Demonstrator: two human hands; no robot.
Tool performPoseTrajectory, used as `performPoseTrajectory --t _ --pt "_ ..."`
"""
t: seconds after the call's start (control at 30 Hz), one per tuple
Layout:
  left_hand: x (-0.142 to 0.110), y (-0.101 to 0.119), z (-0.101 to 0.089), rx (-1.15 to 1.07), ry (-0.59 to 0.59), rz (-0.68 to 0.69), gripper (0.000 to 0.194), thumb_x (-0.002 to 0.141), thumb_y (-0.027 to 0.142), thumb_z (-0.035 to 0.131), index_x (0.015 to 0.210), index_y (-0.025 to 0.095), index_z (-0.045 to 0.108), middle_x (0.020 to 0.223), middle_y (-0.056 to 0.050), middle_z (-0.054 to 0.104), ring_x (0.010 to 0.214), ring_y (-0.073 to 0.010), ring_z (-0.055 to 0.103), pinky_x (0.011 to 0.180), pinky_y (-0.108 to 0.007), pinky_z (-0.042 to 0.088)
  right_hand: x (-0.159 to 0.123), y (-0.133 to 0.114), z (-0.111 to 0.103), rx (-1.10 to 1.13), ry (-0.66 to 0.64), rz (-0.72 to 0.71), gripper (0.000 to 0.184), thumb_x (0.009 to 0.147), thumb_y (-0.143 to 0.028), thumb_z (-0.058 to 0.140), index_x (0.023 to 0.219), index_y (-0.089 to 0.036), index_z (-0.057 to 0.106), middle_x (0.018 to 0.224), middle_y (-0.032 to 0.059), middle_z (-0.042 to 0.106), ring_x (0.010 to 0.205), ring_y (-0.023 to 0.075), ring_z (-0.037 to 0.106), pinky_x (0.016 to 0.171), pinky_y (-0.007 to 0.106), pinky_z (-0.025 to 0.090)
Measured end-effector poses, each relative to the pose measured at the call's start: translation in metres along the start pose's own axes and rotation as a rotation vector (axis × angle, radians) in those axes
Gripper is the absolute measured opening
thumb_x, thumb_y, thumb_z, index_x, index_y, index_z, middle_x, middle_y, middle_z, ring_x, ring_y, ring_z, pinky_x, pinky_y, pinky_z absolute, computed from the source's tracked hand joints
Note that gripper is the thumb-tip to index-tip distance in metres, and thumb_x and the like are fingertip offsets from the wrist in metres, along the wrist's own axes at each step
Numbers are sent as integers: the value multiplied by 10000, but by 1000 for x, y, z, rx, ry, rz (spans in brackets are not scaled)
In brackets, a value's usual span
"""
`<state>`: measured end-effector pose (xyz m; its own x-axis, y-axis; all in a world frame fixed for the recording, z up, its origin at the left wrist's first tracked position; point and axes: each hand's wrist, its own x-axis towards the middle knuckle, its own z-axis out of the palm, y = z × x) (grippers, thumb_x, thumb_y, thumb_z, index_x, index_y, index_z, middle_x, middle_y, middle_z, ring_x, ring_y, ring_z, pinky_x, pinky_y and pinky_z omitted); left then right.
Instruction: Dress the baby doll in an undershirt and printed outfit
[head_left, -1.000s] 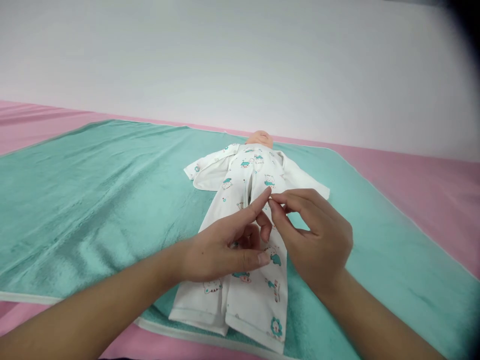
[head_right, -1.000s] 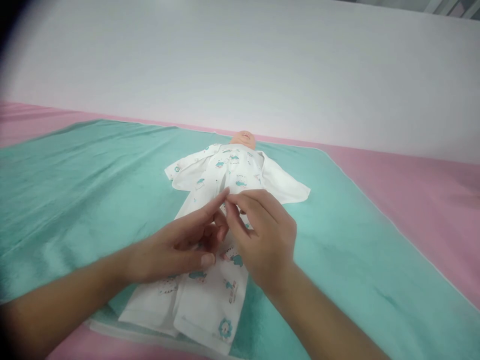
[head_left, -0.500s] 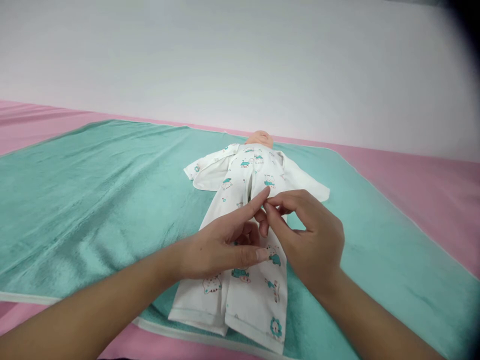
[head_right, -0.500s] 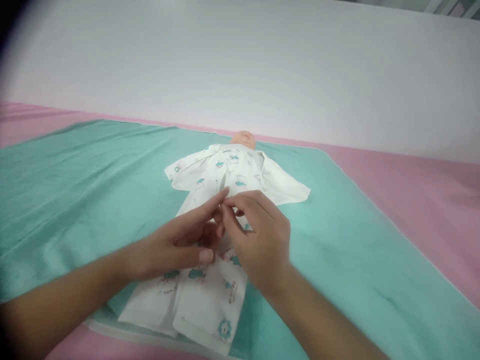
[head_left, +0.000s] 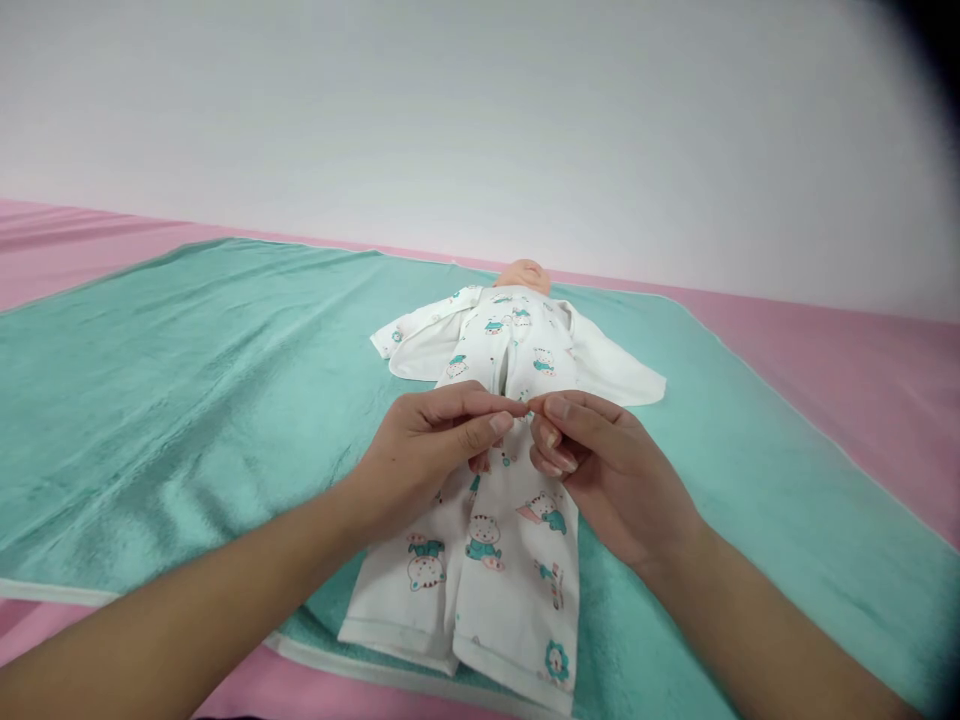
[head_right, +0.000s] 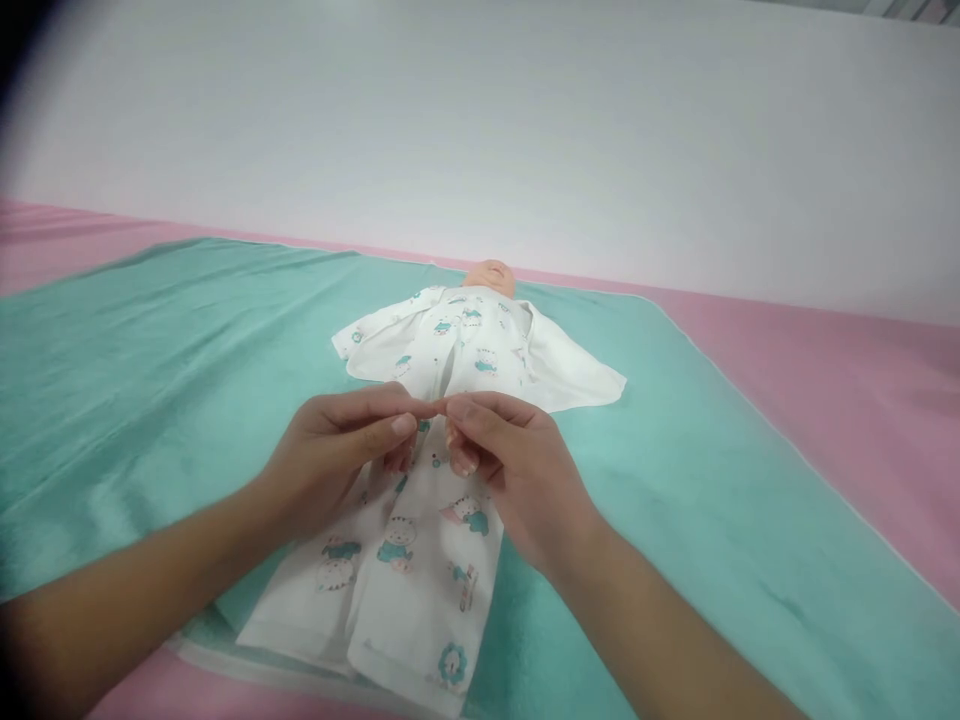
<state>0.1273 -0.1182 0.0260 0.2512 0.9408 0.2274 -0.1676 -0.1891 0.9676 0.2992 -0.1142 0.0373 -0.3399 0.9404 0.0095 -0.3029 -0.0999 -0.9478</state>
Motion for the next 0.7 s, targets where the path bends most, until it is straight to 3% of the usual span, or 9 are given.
performPoseTrajectory --t 0.3,0.47,0.7 --pt "0 3 0 192 65 16 131 785 259 611 877 249 704 615 20 539 560 -81 496 501 -209 415 -2 -1 4 -177 56 -39 242 777 -308 617 583 -167 586 558 -26 447 550 75 378 515 222 329" --pt "-1 5 2 328 87 115 111 784 222 611 840 240 705 664 14 565 610 -83 515 554 -212 421 -2 -1 5 -255 74 -35 179 755 -332 637 658 -183 652 568 -21 487 561 79 411 524 219 350" --pt "-1 7 3 323 72 90 116 793 199 584 815 220 696 675 15 591 592 -76 522 540 -202 422 -3 2 5 -303 100 -34 191 739 -361 649 666 -185 666 544 -23 489 548 75 418 510 212 353"
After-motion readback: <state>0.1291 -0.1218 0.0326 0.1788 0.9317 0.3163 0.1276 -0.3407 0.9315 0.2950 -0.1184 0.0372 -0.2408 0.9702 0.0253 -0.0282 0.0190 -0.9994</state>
